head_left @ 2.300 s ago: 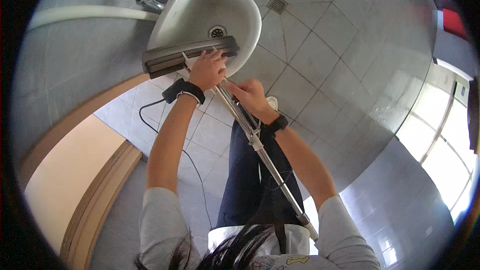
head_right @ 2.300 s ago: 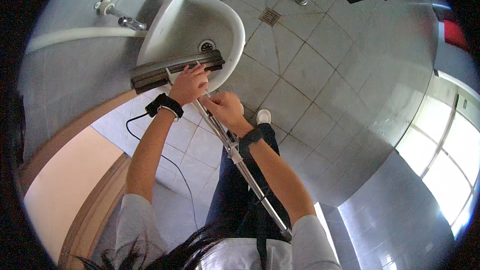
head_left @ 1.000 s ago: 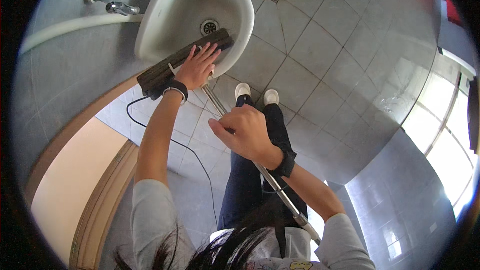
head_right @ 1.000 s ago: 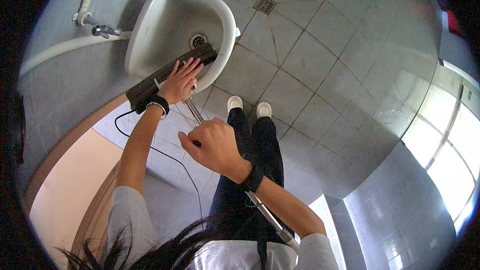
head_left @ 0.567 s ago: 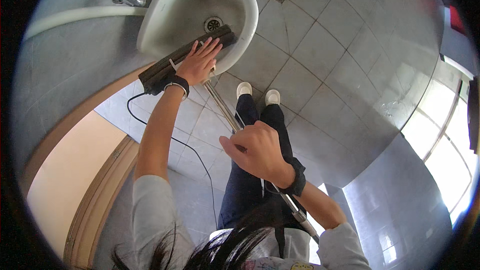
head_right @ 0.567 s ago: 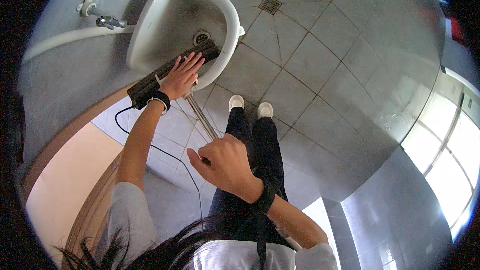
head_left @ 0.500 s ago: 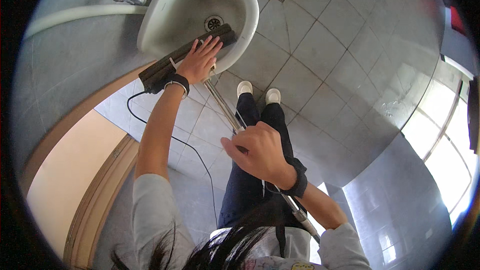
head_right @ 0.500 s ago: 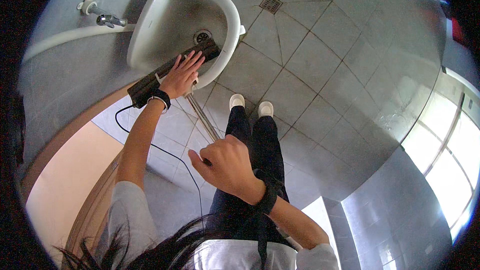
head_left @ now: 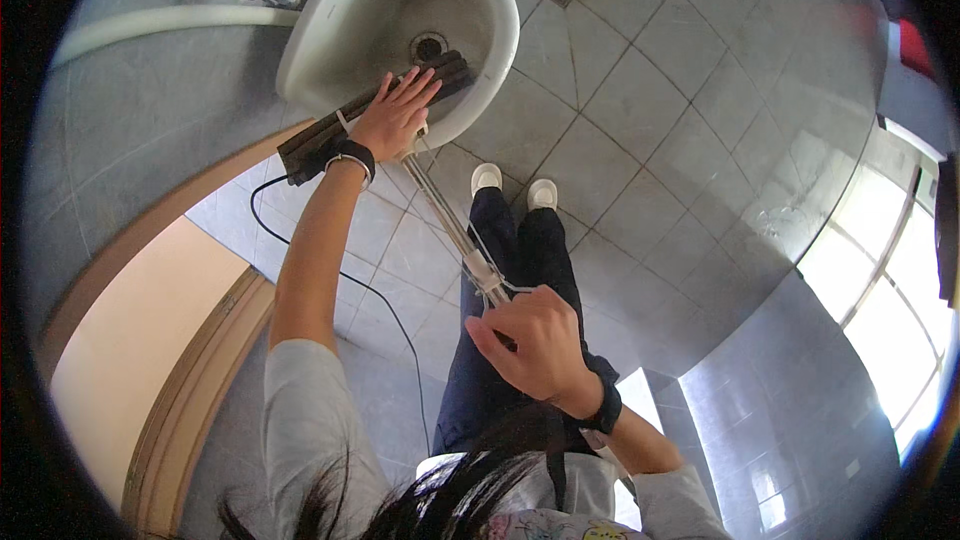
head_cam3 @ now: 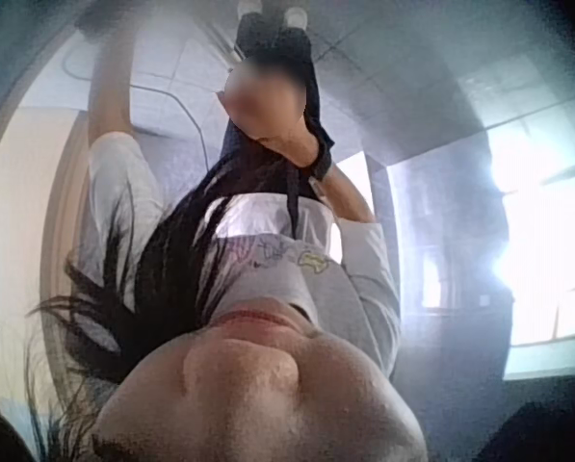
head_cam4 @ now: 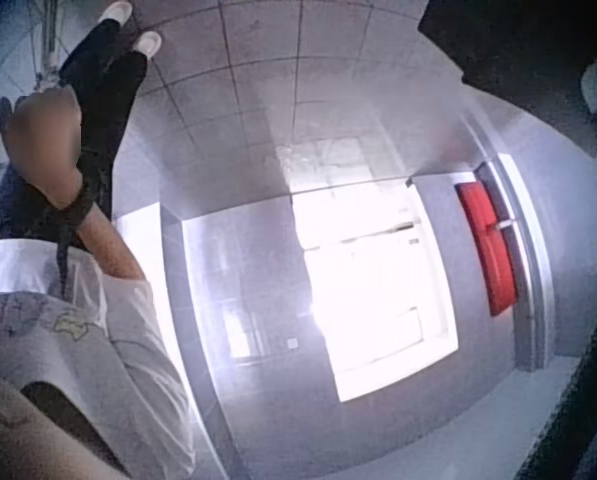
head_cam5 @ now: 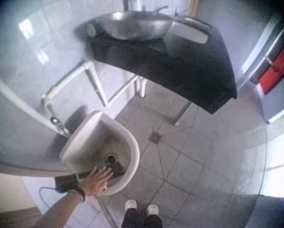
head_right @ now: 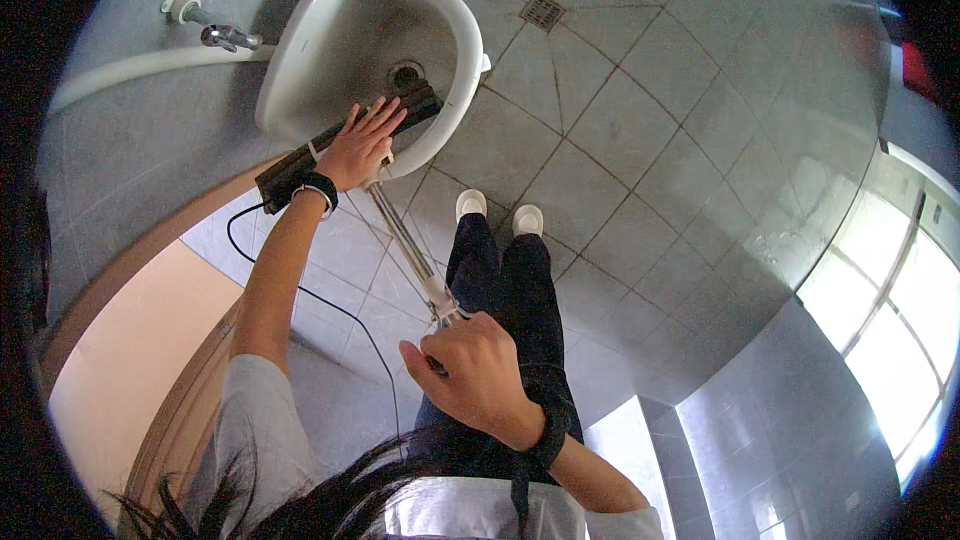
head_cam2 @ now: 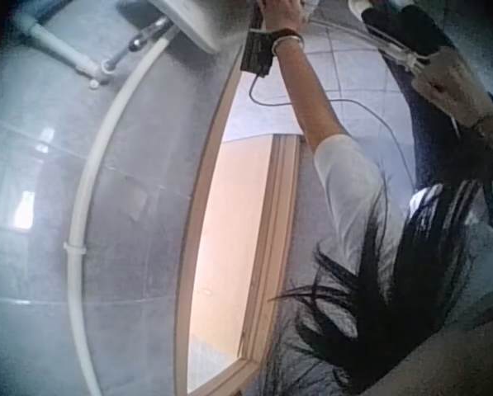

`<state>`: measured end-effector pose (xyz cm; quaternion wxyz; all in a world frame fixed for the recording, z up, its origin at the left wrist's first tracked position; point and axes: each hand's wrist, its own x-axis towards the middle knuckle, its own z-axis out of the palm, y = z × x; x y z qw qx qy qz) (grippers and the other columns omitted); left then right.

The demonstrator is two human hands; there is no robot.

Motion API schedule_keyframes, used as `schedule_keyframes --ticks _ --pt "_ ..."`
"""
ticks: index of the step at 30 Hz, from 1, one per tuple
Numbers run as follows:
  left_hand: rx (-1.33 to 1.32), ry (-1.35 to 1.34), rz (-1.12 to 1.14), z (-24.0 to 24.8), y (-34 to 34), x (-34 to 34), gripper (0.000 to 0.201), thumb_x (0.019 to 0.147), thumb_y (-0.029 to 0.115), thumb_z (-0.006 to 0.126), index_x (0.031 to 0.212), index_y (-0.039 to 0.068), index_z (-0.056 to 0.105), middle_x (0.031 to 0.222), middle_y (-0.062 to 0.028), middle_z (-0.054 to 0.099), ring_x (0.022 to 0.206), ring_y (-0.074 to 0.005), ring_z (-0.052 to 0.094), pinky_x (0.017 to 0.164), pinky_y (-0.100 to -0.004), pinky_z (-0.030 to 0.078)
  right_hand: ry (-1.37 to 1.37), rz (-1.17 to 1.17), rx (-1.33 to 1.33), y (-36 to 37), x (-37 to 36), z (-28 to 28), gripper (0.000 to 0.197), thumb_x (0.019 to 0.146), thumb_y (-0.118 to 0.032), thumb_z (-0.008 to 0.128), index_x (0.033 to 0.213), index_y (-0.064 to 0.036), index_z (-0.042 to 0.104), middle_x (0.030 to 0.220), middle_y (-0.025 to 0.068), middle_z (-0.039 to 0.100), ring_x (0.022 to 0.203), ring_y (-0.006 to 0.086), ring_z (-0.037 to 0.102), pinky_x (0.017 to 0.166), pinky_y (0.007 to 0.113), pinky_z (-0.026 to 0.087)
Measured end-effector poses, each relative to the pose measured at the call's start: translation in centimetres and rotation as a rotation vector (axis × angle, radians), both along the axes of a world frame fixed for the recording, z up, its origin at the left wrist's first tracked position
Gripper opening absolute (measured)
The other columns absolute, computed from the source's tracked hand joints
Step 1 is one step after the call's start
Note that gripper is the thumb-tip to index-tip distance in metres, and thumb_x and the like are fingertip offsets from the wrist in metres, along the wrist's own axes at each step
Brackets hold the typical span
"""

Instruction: The recorder is cleaning a white urinal using a mop and water from a faucet.

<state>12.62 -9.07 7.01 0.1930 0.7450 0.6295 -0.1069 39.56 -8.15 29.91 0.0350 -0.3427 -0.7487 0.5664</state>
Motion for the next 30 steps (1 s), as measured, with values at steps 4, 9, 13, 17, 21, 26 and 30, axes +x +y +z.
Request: schedule_keyframes --ticks 4,9,13,17,21,26,30 --pt "-0.039 -0.024 0.043 0.3 0.5 -0.1 0.045 0.091 0.027 0.022 0.135 0.017 0.018 0.141 -0.0017 0.013 0.13 -0.0198 0.01 0.105 -0.043 0.007 -0.046 0.021 -0.027 -0.3 1.2 1.0 0.026 0.074 -0.019 0.059 0.053 -0.0047 0.054 0.049 0.0071 0.05 0.046 0.0242 0.047 0.05 0.033 0.033" --pt "-0.054 -0.044 0.067 0.4 0.2 -0.1 0.046 0.09 0.025 0.024 0.135 0.017 0.018 0.141 -0.0015 0.013 0.13 -0.0206 0.012 0.106 -0.0424 0.008 -0.023 -0.017 -0.027 -0.8 1.3 1.8 0.031 0.075 -0.022 0.059 0.051 -0.0059 0.051 0.049 0.0055 0.05 0.045 0.0228 0.047 0.051 0.033 0.035" --pt "-0.037 -0.062 0.082 0.7 0.5 -0.1 0.046 0.09 0.023 0.025 0.135 0.017 0.018 0.141 -0.0019 0.014 0.129 -0.0211 0.013 0.106 -0.0418 0.008 -0.04 0.0 0.007 -0.8 1.2 1.5 0.032 0.073 -0.026 0.062 0.051 -0.0065 0.051 0.048 0.005 0.049 0.046 0.0221 0.048 0.051 0.032 0.036" --pt "0.114 -0.086 0.18 1.5 -0.1 0.2 0.049 0.088 0.026 0.032 0.134 0.014 0.019 0.14 -0.0041 0.015 0.129 -0.0237 0.015 0.105 -0.0424 0.01 -0.059 0.08 0.062 -0.4 -0.3 0.9 0.029 0.067 -0.028 0.067 0.053 -0.0067 0.055 0.047 0.0055 0.048 0.045 0.023 0.048 0.051 0.032 0.035" --pt "0.465 -0.283 0.757 3.4 -2.0 3.0 0.054 0.087 0.029 0.039 0.132 0.006 0.021 0.137 -0.0132 0.021 0.124 -0.0314 0.022 0.102 -0.0437 0.016 -0.093 0.17 0.107 0.7 -1.0 0.2 0.03 0.067 -0.031 0.066 0.054 -0.0061 0.056 0.048 0.0067 0.051 0.047 0.0244 0.052 0.051 0.033 0.039" --pt "0.521 -0.508 1.508 6.0 -10.9 13.0 0.039 0.087 0.028 0.045 0.115 0.004 0.034 0.112 -0.0145 0.038 0.109 -0.0269 0.035 0.094 -0.0374 0.026 -0.195 0.156 0.127 2.1 -2.4 0.0 0.03 0.066 -0.032 0.065 0.055 -0.005 0.057 0.05 0.0083 0.054 0.048 0.0267 0.054 0.049 0.034 0.042" --pt "-0.224 -1.942 1.789 14.8 -12.2 25.3 0.017 0.085 0.015 0.043 0.096 0.004 0.05 0.093 -0.0028 0.052 0.089 -0.0132 0.051 0.078 -0.0261 0.042 -0.3 0.073 0.165 1.6 -1.5 -2.0 0.03 0.067 -0.034 0.063 0.056 -0.0066 0.058 0.049 0.0088 0.052 0.046 0.0272 0.052 0.045 0.034 0.039"
